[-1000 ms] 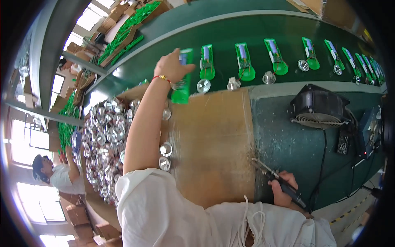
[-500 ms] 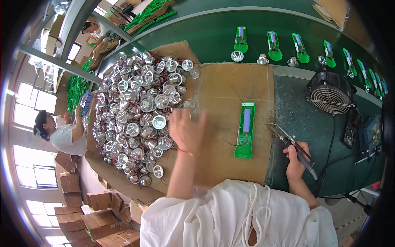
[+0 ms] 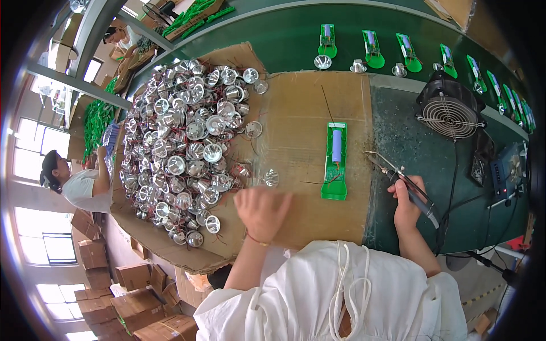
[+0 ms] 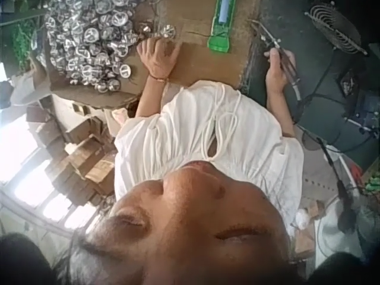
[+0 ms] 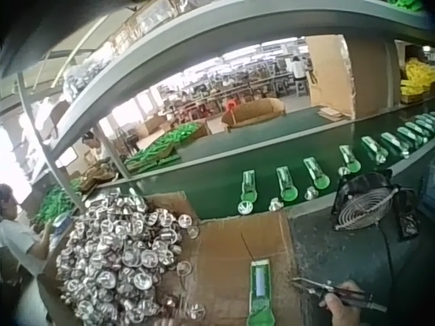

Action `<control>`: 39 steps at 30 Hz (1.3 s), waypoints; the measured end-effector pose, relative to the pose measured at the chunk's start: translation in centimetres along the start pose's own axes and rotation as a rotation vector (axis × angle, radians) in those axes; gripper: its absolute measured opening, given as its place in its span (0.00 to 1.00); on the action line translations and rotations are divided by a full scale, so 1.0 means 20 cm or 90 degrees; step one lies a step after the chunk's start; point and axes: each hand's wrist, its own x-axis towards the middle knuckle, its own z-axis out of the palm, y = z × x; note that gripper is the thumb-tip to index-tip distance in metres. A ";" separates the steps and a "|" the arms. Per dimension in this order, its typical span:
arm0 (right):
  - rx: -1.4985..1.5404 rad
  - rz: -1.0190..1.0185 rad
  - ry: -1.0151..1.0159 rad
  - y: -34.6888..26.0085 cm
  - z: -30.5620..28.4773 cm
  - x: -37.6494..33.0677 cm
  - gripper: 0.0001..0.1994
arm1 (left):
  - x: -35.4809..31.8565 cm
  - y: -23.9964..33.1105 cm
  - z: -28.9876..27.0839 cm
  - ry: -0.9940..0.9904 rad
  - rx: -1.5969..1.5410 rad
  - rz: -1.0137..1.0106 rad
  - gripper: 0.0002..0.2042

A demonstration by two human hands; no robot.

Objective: The person solders wires and components onto LED circuit boards with a soldering iron, assembling the parts at a factory workstation.

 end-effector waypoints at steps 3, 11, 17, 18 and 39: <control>0.008 -0.002 0.000 0.00 0.01 0.00 0.05 | 0.02 -0.06 -0.06 -0.020 0.011 -0.183 0.17; -0.006 -0.007 -0.004 0.00 -0.01 -0.01 0.05 | 0.09 -0.10 0.02 -0.071 -0.270 -0.193 0.04; 0.029 -0.060 -0.074 -0.10 0.01 -0.09 0.07 | 0.09 0.10 0.06 -0.217 -0.525 -0.424 0.08; 0.015 -0.060 -0.130 -0.12 0.00 -0.11 0.07 | 0.08 0.11 0.09 -0.267 -0.550 -0.458 0.08; -0.058 -0.031 -0.194 -0.11 0.12 -0.10 0.07 | 0.13 0.28 0.19 -0.279 -0.490 -0.365 0.07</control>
